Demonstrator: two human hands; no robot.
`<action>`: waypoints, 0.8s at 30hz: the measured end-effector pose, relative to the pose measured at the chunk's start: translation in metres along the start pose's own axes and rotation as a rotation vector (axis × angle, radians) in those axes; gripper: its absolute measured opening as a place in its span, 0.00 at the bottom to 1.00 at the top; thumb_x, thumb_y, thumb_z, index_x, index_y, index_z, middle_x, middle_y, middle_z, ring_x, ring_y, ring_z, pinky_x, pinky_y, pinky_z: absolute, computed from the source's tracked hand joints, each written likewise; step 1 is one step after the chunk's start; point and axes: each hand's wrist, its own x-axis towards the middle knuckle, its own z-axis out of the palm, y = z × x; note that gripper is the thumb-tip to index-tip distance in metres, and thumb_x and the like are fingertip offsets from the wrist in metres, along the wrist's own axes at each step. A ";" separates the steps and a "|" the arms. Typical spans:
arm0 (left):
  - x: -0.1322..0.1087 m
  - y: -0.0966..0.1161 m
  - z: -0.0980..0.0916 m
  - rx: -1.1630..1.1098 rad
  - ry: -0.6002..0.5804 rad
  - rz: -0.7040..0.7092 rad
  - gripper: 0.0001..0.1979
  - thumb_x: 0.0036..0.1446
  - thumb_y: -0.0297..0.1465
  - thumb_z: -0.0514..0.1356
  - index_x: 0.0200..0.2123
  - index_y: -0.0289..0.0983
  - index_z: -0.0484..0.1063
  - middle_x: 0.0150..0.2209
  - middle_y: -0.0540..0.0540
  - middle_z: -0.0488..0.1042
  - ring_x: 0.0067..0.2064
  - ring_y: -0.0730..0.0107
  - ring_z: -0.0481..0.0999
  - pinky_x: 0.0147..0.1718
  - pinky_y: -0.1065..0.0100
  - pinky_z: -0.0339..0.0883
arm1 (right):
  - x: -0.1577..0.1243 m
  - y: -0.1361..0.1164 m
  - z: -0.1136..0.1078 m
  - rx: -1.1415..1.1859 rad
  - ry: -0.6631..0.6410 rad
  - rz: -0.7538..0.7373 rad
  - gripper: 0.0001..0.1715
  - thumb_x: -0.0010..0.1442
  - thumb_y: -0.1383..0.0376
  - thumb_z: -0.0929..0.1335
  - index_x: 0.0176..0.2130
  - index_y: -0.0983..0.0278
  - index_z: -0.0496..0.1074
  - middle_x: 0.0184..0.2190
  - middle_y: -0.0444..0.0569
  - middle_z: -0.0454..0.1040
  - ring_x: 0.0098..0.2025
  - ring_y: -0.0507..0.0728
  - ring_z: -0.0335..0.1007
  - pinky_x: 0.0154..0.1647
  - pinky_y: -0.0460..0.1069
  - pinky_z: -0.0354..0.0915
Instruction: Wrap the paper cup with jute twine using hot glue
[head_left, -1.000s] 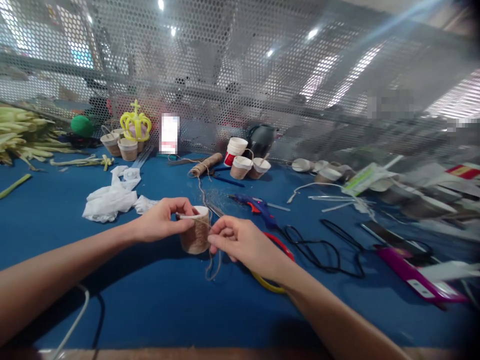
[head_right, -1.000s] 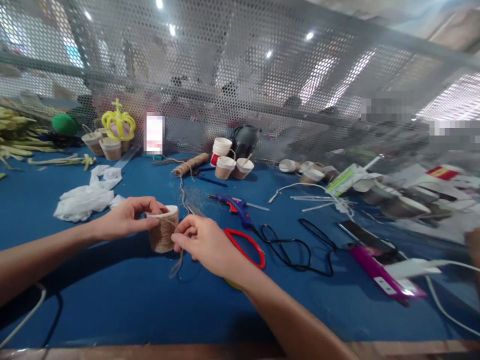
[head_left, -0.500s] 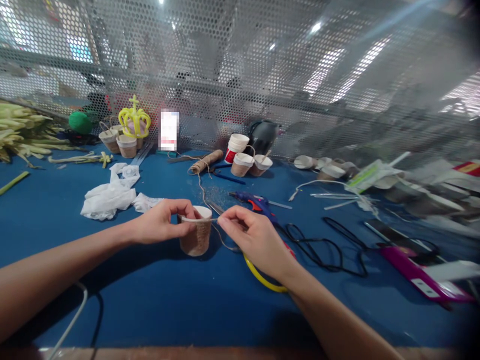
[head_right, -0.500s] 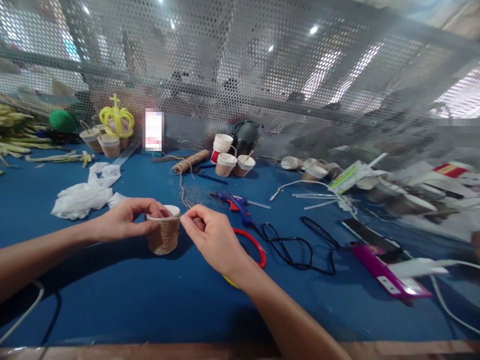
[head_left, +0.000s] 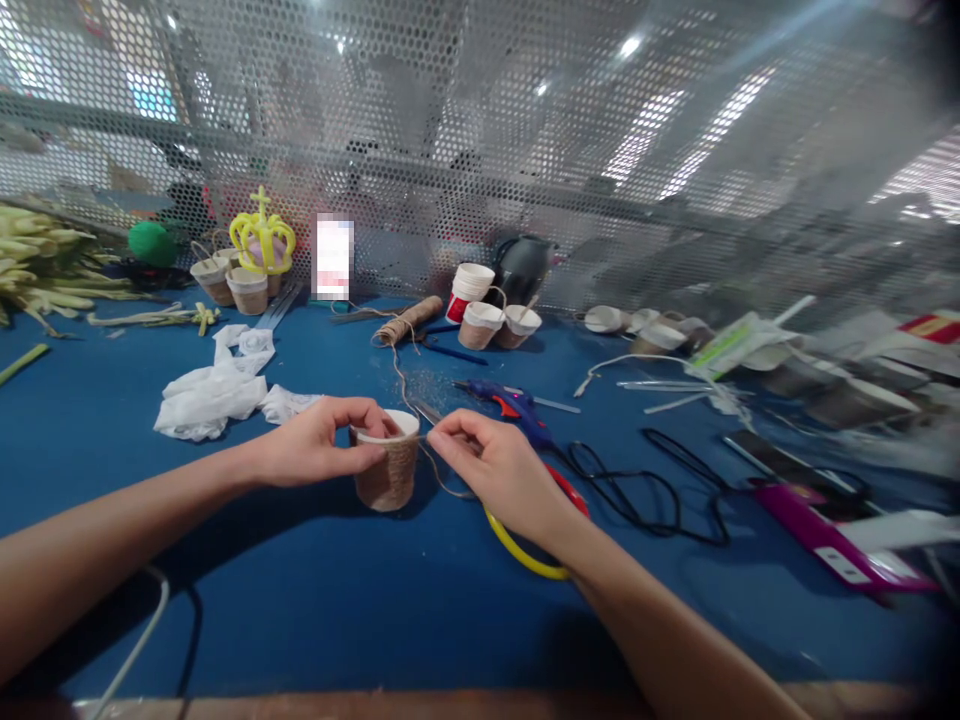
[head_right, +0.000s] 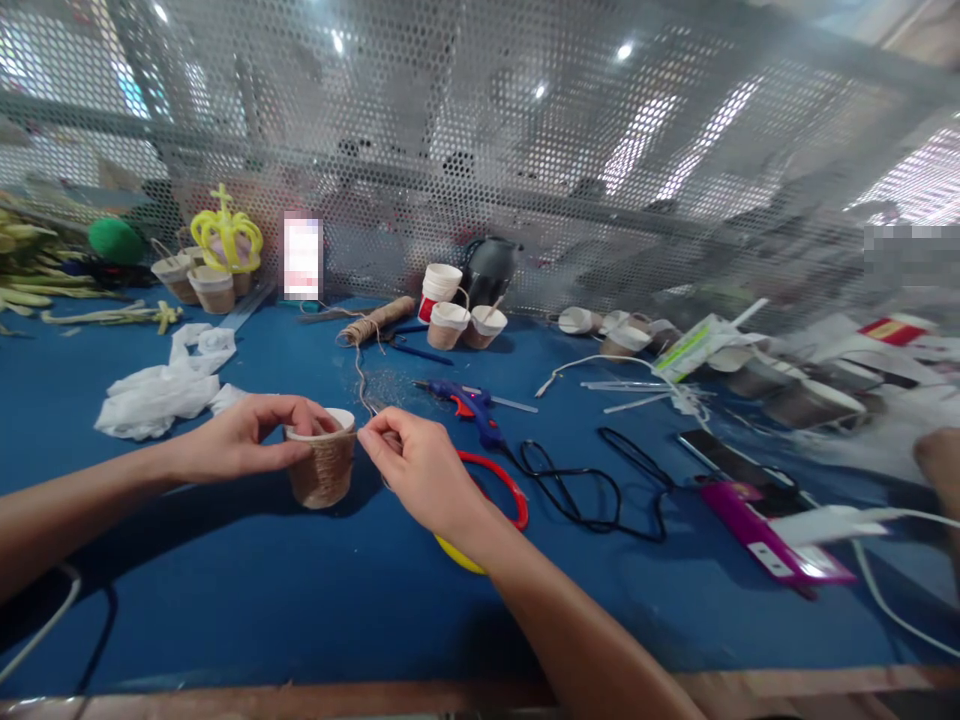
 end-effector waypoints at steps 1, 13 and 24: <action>0.000 0.000 0.000 -0.002 0.000 0.013 0.06 0.53 0.29 0.54 0.26 0.33 0.62 0.38 0.41 0.72 0.43 0.65 0.70 0.41 0.66 0.62 | 0.000 0.001 0.000 0.002 -0.001 0.002 0.11 0.56 0.61 0.62 0.27 0.65 0.66 0.19 0.43 0.65 0.21 0.49 0.57 0.20 0.44 0.54; 0.000 -0.001 -0.004 -0.155 -0.080 0.003 0.07 0.54 0.30 0.56 0.26 0.33 0.61 0.44 0.39 0.71 0.48 0.62 0.68 0.45 0.63 0.61 | 0.003 0.001 -0.001 0.043 -0.016 0.020 0.11 0.56 0.61 0.62 0.27 0.65 0.66 0.19 0.42 0.65 0.20 0.48 0.57 0.19 0.44 0.55; -0.001 0.006 -0.005 -0.363 -0.135 -0.061 0.09 0.50 0.30 0.60 0.26 0.33 0.63 0.42 0.40 0.72 0.49 0.61 0.67 0.46 0.61 0.60 | -0.001 0.004 -0.004 0.137 -0.029 0.004 0.10 0.56 0.61 0.63 0.27 0.65 0.65 0.20 0.42 0.64 0.21 0.48 0.58 0.19 0.43 0.57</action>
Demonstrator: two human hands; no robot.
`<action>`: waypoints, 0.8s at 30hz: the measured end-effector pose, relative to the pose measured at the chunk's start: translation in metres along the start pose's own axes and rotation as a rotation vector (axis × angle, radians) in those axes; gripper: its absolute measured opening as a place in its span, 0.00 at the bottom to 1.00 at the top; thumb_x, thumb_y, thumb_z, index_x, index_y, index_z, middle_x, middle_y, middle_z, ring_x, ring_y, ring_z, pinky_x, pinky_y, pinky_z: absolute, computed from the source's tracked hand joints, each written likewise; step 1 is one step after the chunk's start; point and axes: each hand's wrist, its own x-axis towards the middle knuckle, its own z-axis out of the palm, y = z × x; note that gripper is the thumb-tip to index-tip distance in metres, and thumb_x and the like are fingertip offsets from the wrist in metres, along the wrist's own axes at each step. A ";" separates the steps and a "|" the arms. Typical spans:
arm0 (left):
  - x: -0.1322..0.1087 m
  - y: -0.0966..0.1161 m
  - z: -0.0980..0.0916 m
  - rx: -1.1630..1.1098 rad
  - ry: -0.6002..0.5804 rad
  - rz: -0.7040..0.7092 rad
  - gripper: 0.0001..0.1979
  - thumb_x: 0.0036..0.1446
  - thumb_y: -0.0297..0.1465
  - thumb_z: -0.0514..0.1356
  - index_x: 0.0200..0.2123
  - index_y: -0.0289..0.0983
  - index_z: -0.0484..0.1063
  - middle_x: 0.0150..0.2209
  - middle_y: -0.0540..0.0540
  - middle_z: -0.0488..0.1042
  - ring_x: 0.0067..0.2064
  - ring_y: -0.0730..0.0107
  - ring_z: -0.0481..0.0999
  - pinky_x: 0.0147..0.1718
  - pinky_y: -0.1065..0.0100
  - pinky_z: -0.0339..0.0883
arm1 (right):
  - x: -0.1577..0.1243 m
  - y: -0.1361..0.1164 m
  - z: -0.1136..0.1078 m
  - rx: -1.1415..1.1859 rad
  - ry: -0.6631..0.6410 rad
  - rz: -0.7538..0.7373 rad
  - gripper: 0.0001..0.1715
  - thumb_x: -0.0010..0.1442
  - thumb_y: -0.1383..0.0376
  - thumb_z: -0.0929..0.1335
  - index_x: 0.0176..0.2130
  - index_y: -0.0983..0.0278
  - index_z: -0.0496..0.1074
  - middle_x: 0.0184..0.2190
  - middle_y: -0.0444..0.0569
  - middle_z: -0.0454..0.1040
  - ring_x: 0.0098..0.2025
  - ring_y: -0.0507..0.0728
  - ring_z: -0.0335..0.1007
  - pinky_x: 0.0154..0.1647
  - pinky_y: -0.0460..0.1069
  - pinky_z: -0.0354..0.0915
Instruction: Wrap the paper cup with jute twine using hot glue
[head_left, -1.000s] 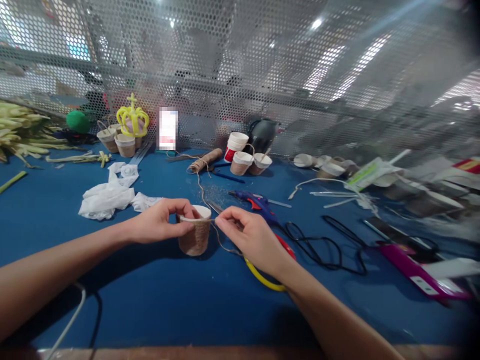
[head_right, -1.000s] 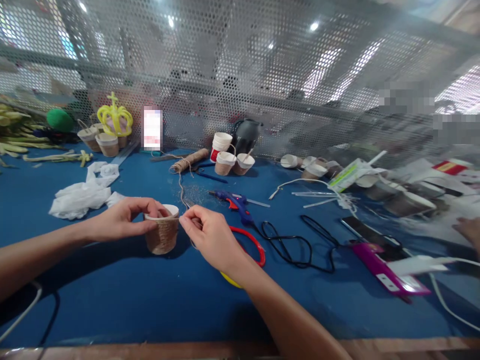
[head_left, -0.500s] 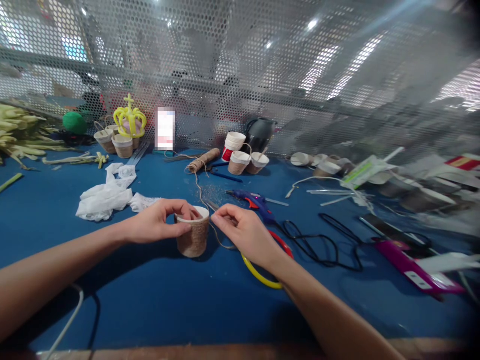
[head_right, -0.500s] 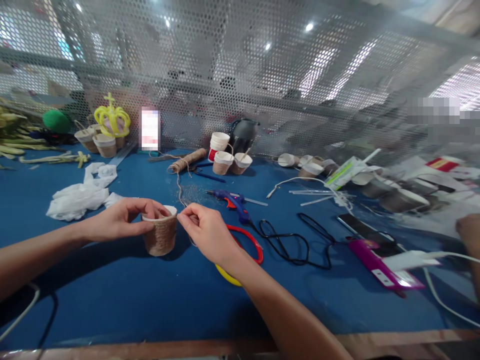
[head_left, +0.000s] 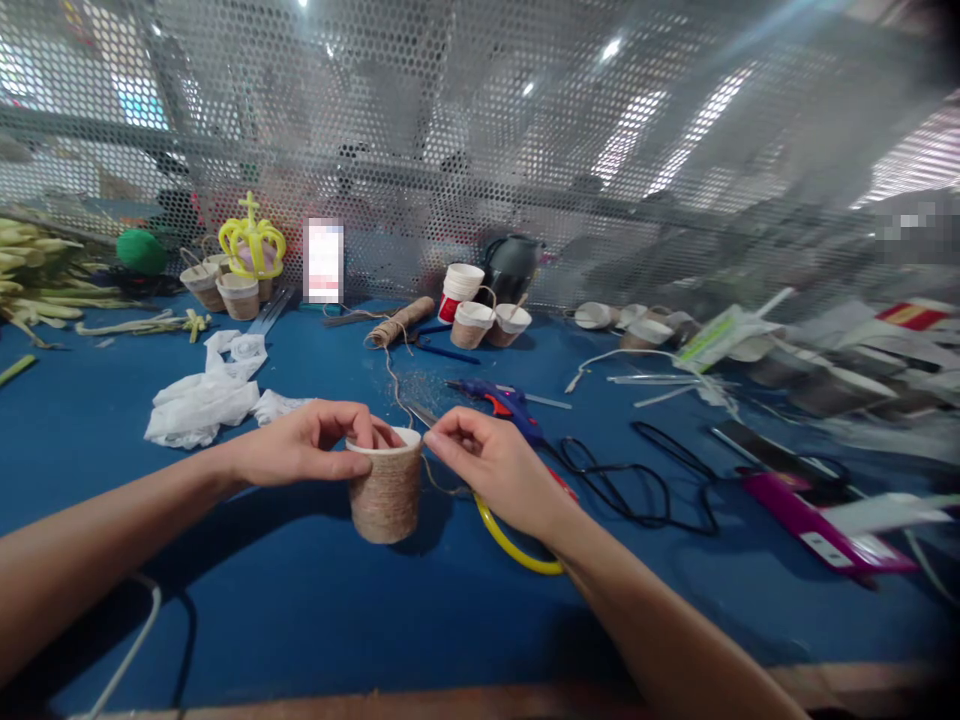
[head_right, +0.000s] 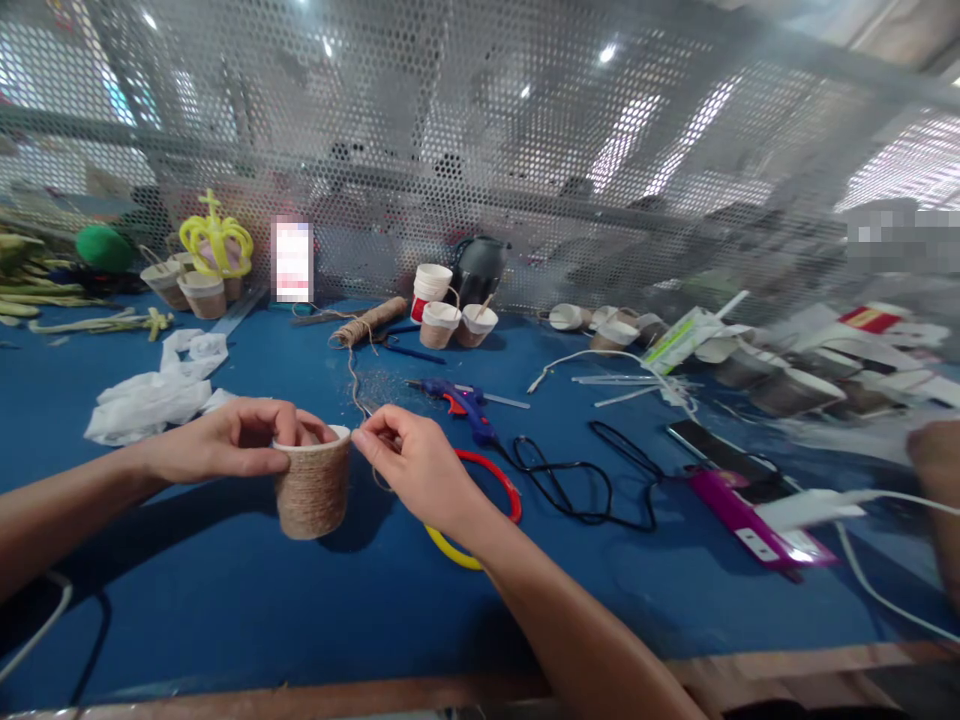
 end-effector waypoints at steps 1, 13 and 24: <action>0.000 0.000 -0.001 -0.025 -0.007 -0.007 0.09 0.50 0.30 0.60 0.26 0.33 0.63 0.43 0.40 0.72 0.49 0.62 0.67 0.46 0.61 0.60 | 0.000 0.000 0.000 0.008 -0.002 -0.003 0.10 0.56 0.61 0.63 0.27 0.64 0.65 0.20 0.42 0.64 0.21 0.48 0.57 0.19 0.43 0.57; -0.001 0.001 -0.001 -0.212 -0.066 -0.034 0.07 0.48 0.29 0.62 0.25 0.33 0.66 0.37 0.44 0.73 0.45 0.64 0.69 0.43 0.63 0.61 | -0.003 0.000 0.000 0.348 -0.101 0.002 0.11 0.56 0.63 0.64 0.26 0.66 0.61 0.40 0.49 0.68 0.20 0.43 0.57 0.21 0.43 0.58; 0.001 -0.001 -0.007 -0.118 -0.113 0.015 0.04 0.50 0.27 0.60 0.27 0.33 0.66 0.41 0.42 0.72 0.51 0.62 0.66 0.49 0.60 0.57 | -0.002 0.001 -0.001 0.470 -0.142 -0.025 0.08 0.55 0.65 0.65 0.27 0.65 0.61 0.32 0.45 0.65 0.23 0.45 0.62 0.22 0.42 0.62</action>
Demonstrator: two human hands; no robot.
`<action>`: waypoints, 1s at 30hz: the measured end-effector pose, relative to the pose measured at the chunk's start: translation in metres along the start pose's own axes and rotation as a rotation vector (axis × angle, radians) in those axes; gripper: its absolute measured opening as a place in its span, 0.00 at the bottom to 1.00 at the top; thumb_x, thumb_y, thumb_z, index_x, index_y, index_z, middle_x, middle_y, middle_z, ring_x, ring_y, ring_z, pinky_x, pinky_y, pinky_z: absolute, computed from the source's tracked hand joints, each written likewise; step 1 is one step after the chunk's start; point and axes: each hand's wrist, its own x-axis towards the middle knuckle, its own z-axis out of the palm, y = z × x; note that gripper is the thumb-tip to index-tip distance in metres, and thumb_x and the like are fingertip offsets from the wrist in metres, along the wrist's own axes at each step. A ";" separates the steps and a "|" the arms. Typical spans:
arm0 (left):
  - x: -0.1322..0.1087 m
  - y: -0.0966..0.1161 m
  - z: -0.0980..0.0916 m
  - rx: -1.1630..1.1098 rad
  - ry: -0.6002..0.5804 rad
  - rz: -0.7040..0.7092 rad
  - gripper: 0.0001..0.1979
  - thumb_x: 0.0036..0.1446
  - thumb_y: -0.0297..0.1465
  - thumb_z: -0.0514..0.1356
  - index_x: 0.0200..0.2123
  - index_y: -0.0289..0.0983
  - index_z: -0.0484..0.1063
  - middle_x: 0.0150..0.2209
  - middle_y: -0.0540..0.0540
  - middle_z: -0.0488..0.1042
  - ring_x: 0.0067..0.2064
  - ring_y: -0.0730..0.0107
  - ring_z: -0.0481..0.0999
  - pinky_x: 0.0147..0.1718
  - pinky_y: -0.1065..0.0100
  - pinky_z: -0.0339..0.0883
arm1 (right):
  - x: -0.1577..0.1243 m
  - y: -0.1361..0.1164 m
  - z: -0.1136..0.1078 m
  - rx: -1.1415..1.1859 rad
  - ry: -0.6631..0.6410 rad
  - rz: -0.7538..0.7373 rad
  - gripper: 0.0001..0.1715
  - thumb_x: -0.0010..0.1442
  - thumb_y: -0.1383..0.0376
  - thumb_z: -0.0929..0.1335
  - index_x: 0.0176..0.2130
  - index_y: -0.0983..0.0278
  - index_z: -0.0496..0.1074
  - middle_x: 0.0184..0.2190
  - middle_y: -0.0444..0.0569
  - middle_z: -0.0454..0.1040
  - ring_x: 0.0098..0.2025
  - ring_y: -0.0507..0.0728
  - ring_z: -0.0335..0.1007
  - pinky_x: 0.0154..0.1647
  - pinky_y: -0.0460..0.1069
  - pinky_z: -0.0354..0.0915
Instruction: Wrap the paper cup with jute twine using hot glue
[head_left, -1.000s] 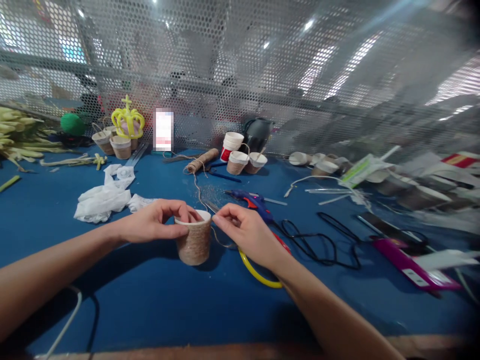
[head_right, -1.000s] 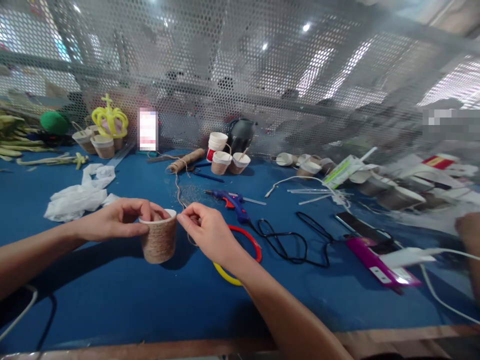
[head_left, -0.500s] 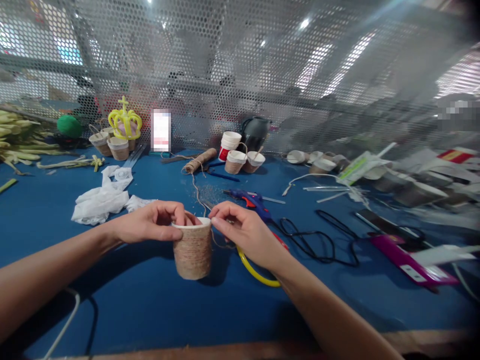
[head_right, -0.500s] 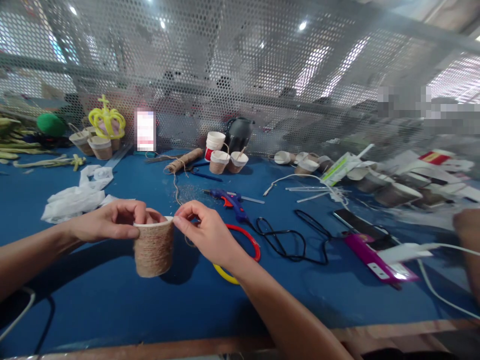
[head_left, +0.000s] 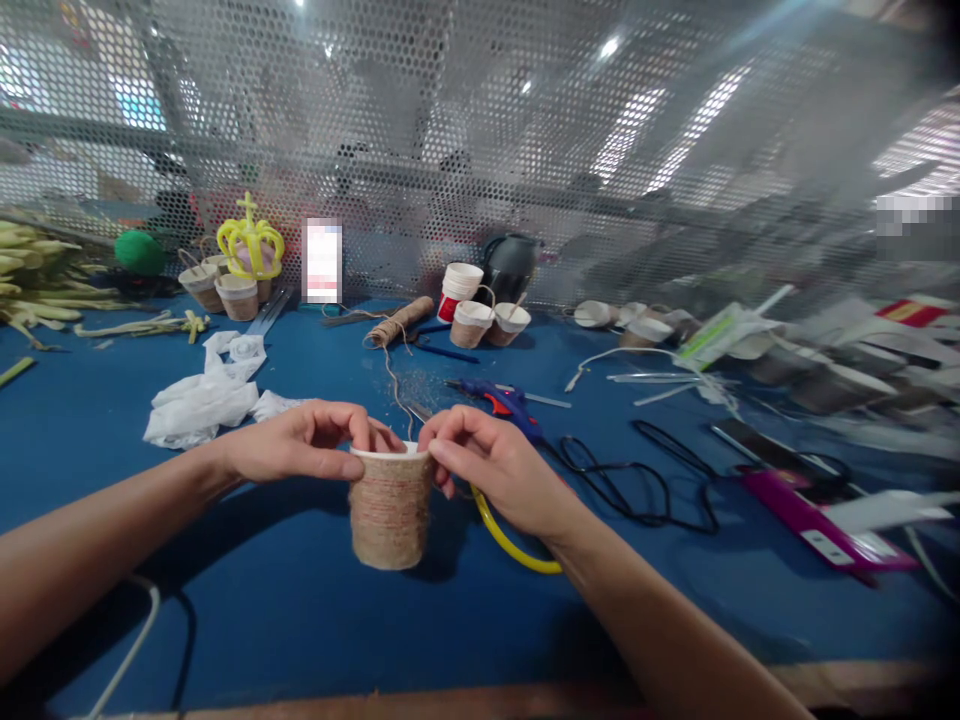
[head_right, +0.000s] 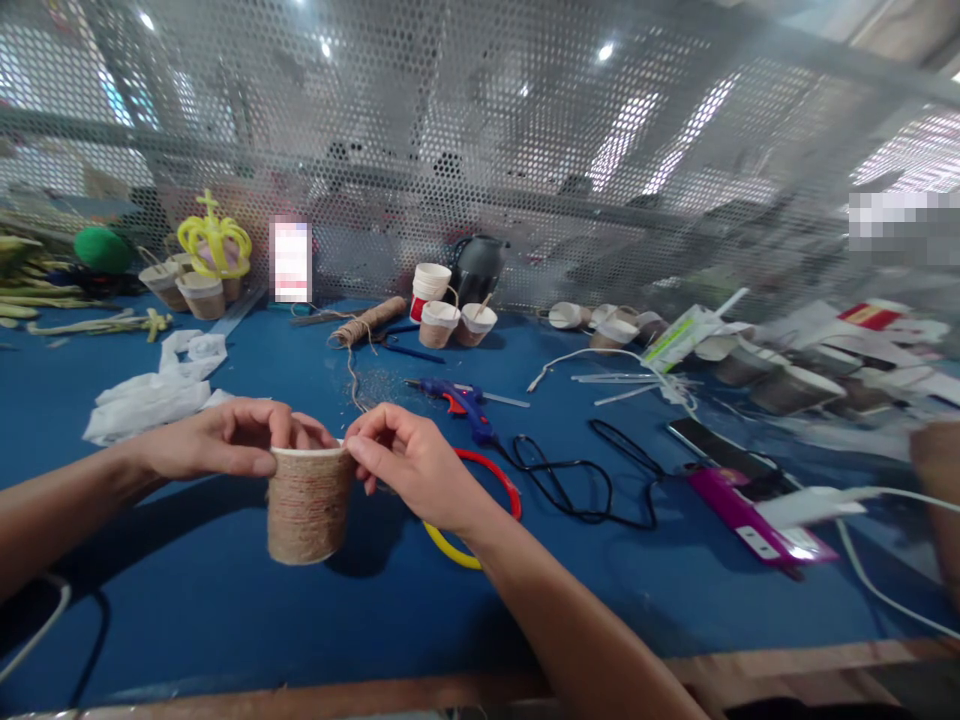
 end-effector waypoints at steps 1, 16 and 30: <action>0.000 0.000 -0.002 0.058 -0.002 0.008 0.03 0.51 0.26 0.59 0.28 0.33 0.65 0.43 0.41 0.71 0.51 0.62 0.65 0.50 0.61 0.57 | 0.000 0.000 0.000 -0.017 0.005 -0.006 0.08 0.55 0.65 0.65 0.27 0.65 0.61 0.32 0.45 0.65 0.23 0.45 0.62 0.22 0.43 0.62; 0.004 0.001 0.018 0.665 0.188 -0.046 0.07 0.49 0.31 0.58 0.28 0.32 0.66 0.37 0.43 0.71 0.39 0.66 0.70 0.37 0.68 0.63 | -0.003 0.001 0.013 -0.457 0.030 -0.136 0.09 0.57 0.68 0.62 0.25 0.63 0.59 0.30 0.45 0.66 0.31 0.50 0.61 0.31 0.47 0.60; 0.006 0.008 0.021 0.766 0.180 -0.011 0.03 0.47 0.27 0.57 0.24 0.32 0.67 0.32 0.44 0.73 0.33 0.70 0.70 0.30 0.73 0.63 | 0.000 0.005 0.018 -0.508 0.046 -0.215 0.10 0.57 0.69 0.62 0.25 0.63 0.58 0.30 0.45 0.66 0.32 0.51 0.61 0.33 0.47 0.60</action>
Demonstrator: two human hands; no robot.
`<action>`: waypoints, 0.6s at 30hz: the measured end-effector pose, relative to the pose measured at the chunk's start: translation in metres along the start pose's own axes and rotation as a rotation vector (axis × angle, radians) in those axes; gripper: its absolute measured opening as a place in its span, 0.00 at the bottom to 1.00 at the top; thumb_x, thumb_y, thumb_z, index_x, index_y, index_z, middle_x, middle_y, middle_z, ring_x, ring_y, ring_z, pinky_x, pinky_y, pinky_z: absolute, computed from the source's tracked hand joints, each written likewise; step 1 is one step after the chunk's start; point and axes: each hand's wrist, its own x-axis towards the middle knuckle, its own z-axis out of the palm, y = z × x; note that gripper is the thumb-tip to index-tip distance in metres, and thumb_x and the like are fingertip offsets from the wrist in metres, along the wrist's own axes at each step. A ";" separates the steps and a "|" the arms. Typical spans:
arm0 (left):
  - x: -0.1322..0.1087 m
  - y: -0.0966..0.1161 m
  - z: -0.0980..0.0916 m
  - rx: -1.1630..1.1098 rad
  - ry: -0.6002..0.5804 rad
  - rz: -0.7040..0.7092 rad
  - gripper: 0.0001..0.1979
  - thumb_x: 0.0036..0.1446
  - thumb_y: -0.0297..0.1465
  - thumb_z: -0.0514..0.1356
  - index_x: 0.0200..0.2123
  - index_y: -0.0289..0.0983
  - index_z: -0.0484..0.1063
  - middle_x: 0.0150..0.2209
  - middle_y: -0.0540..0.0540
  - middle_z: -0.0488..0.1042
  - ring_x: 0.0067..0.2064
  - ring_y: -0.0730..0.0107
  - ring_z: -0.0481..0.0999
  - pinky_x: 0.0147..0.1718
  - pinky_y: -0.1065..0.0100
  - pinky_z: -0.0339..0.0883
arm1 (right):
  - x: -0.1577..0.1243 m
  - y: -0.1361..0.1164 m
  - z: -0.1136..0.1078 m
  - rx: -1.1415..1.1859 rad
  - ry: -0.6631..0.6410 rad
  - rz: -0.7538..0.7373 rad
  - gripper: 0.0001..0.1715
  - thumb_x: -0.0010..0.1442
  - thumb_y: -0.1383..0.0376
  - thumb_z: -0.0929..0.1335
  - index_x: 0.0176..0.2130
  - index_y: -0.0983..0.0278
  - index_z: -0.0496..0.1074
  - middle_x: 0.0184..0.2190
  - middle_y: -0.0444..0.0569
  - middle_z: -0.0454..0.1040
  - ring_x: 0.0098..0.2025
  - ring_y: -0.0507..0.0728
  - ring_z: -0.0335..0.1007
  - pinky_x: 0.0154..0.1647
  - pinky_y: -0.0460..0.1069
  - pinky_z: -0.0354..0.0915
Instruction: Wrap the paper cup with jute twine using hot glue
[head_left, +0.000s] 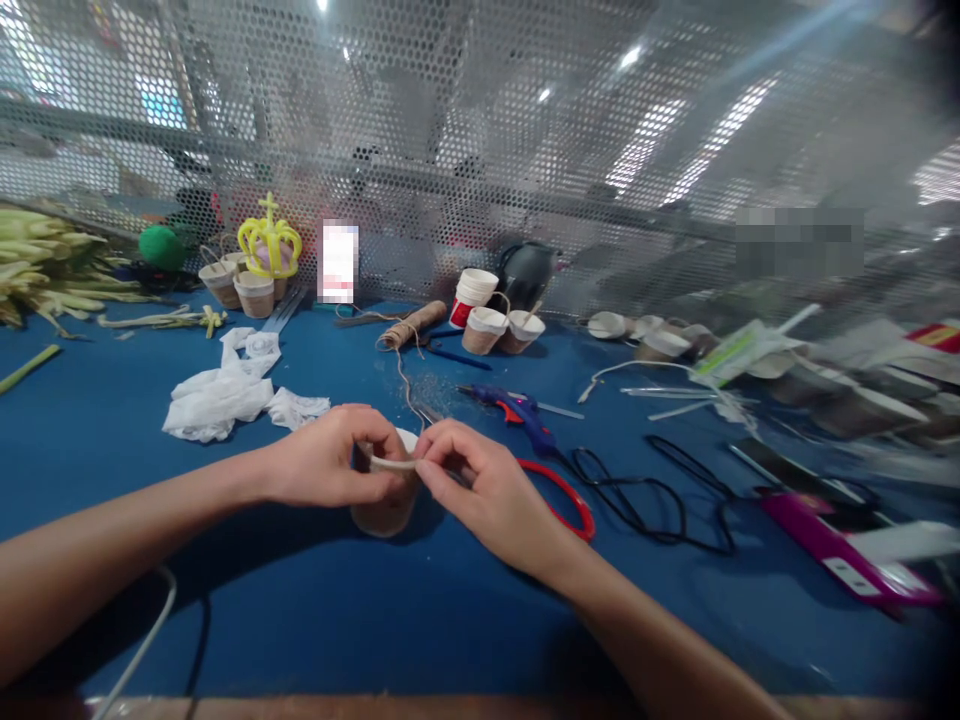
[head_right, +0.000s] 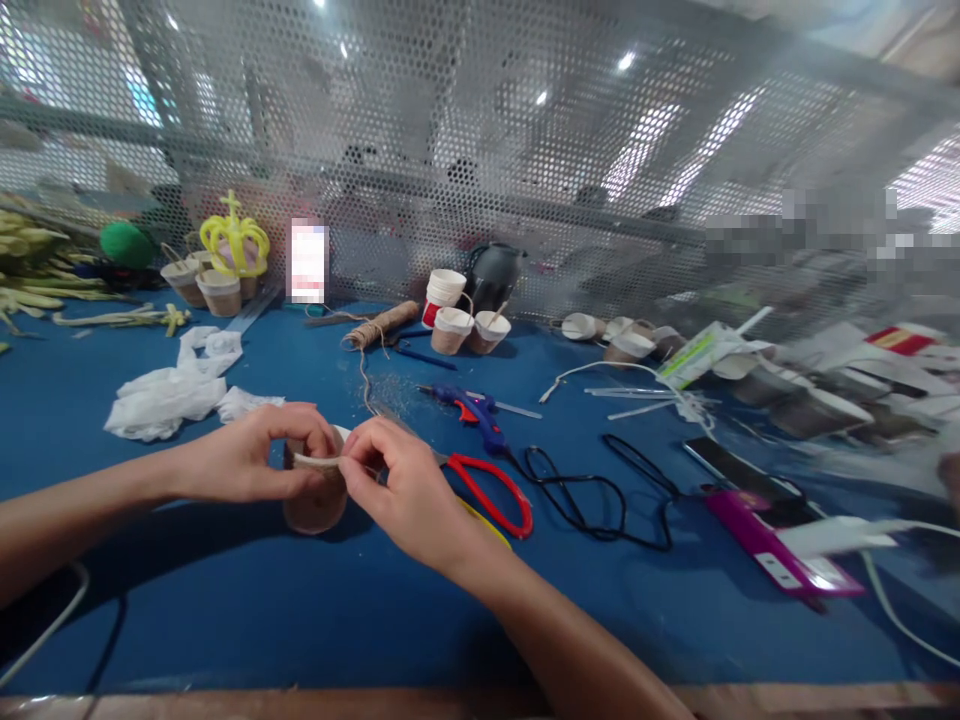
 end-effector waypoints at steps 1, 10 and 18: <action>0.000 0.002 0.000 0.027 0.004 -0.008 0.04 0.46 0.27 0.57 0.24 0.32 0.68 0.30 0.45 0.73 0.33 0.70 0.70 0.30 0.73 0.63 | 0.000 0.000 0.000 -0.009 -0.005 -0.003 0.09 0.57 0.69 0.62 0.25 0.63 0.58 0.30 0.45 0.66 0.32 0.51 0.61 0.33 0.47 0.60; -0.003 0.004 0.001 0.129 0.045 -0.009 0.03 0.46 0.26 0.56 0.23 0.33 0.67 0.25 0.49 0.72 0.29 0.74 0.69 0.34 0.71 0.62 | -0.001 -0.005 0.001 -0.088 -0.006 -0.014 0.09 0.57 0.69 0.61 0.25 0.63 0.59 0.29 0.45 0.66 0.31 0.51 0.61 0.32 0.47 0.59; -0.002 0.000 -0.001 0.030 0.033 -0.048 0.03 0.47 0.26 0.56 0.23 0.33 0.65 0.30 0.48 0.74 0.34 0.71 0.70 0.32 0.73 0.63 | 0.000 -0.002 0.002 -0.090 0.004 0.001 0.09 0.58 0.69 0.61 0.26 0.62 0.59 0.29 0.45 0.67 0.32 0.51 0.62 0.33 0.48 0.60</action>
